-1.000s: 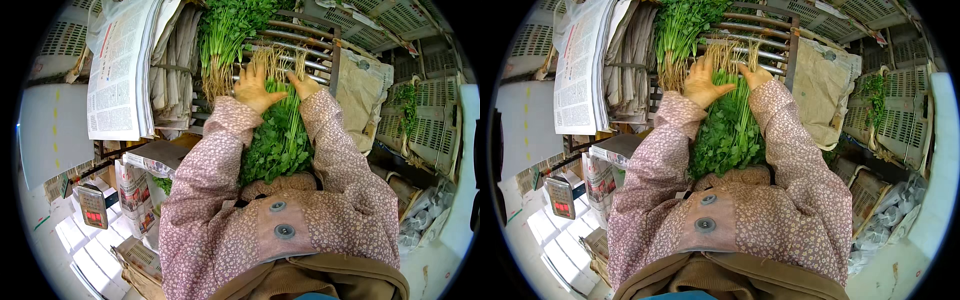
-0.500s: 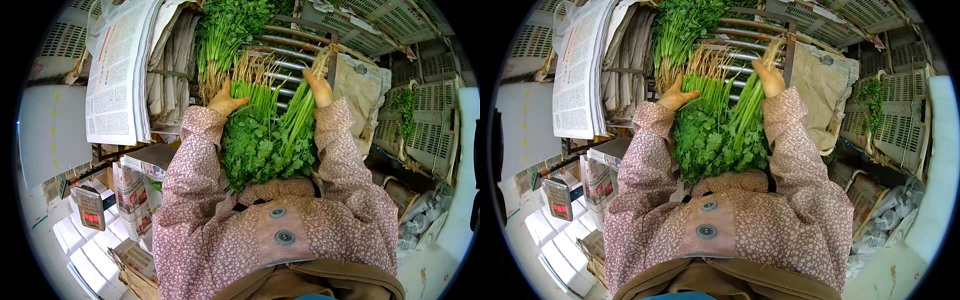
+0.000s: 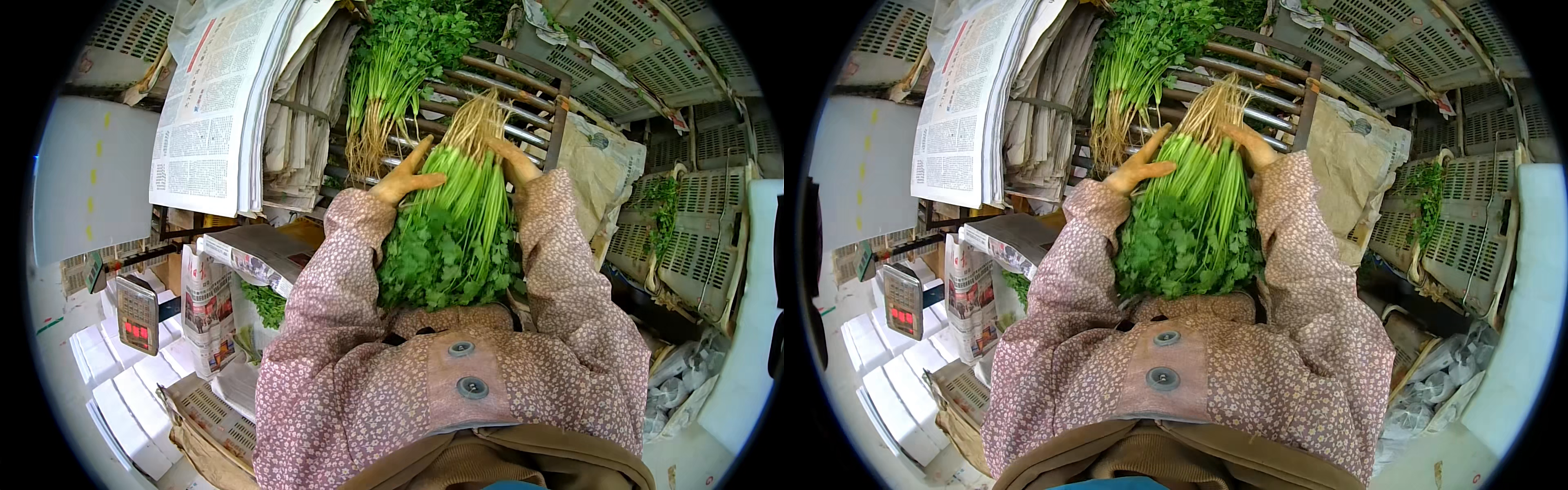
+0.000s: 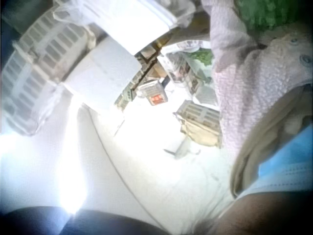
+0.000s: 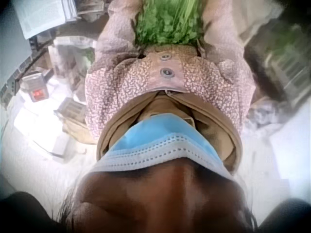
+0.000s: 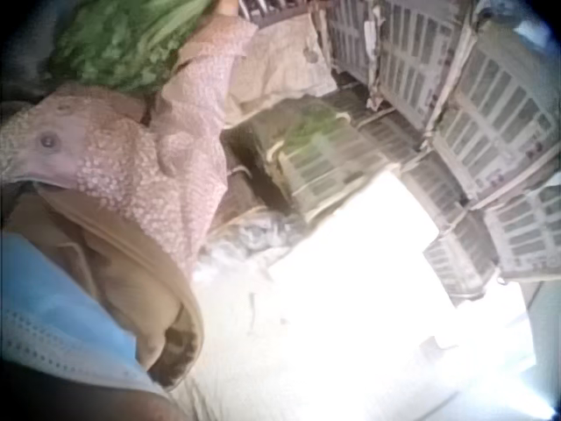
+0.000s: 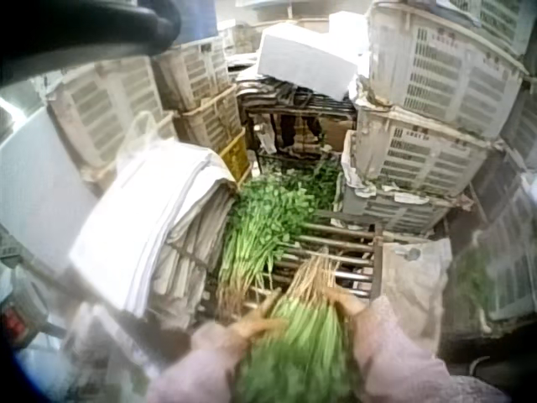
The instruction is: The person gathers bunches of leafy green vegetables from a metal rack, aligns them by hand, and places them into a white styrofoam box lined with newspaper. The person then moves the filled box and continues handling more vegetables from the rack.
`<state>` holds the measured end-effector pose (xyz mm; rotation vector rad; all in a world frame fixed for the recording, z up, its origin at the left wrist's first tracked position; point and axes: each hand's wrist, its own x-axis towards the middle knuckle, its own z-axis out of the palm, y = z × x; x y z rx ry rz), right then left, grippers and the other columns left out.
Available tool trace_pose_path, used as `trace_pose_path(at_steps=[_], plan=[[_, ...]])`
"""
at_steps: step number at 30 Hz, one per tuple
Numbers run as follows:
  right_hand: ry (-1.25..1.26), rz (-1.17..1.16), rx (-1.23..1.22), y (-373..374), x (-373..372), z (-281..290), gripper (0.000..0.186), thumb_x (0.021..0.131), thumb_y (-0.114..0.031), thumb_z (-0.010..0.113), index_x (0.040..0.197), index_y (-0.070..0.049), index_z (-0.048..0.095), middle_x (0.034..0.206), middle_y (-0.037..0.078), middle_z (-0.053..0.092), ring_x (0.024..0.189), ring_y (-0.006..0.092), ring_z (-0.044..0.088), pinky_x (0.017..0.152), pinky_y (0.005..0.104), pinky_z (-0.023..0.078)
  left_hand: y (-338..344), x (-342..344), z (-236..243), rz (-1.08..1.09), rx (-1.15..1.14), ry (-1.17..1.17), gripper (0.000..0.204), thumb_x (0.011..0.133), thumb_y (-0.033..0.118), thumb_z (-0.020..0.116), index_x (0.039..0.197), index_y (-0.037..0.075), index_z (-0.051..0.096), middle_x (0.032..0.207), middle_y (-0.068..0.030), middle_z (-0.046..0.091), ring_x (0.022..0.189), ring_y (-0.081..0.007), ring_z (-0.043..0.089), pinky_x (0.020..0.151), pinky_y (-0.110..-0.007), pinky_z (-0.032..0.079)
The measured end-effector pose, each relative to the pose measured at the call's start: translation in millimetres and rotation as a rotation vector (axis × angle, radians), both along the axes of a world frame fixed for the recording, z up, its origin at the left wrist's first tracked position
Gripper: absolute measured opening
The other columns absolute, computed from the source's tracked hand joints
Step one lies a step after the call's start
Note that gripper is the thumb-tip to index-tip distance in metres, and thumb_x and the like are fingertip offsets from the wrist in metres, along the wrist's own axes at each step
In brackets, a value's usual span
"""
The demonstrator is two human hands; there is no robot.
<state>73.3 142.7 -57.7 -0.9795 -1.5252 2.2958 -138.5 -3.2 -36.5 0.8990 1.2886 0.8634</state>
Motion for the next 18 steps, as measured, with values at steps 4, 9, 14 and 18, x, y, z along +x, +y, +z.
trace_pose_path(at_steps=[4,9,14,18], plan=[[0.006,0.165,0.039,-9,-6,56,0.053,0.084,-0.025,0.064,0.127,0.0,0.046,0.124,0.013,0.053,0.116,0.0217,0.049,0.1,0.0315,0.035,-12,6,30,-0.042,-0.041,-0.06,0.105,0.07,0.037,0.076,0.145,0.014,0.006,0.15,-0.0146,0.005,0.137,-0.0365,0.007,0.11,-0.049,0.012],[-0.014,0.093,0.098,-27,-12,67,0.053,0.076,-0.019,0.074,0.121,-0.003,0.052,0.109,0.008,0.06,0.097,0.0183,0.058,0.088,0.0319,0.046,-19,4,29,-0.056,-0.032,-0.002,0.103,0.07,0.038,0.075,0.145,0.01,0.009,0.148,-0.0178,0.012,0.136,-0.0358,0.012,0.11,-0.047,0.013],[0.135,0.079,0.128,-36,-22,73,0.046,0.071,-0.013,0.077,0.11,-0.001,0.056,0.101,0.009,0.062,0.09,0.0172,0.06,0.083,0.0296,0.049,-20,12,-3,-0.096,-0.144,-0.147,0.101,0.07,0.048,0.072,0.143,0.007,0.016,0.143,-0.0186,0.026,0.133,-0.0308,0.024,0.109,-0.046,0.017],[-0.034,-0.092,0.06,-48,-26,76,0.038,0.07,-0.008,0.077,0.102,0.002,0.06,0.093,0.01,0.065,0.083,0.0174,0.062,0.078,0.0297,0.05,-22,21,-4,-0.18,-0.161,-0.296,0.092,0.07,0.047,0.073,0.139,0.006,0.028,0.131,-0.0148,0.044,0.123,-0.0291,0.038,0.106,-0.044,0.023]])
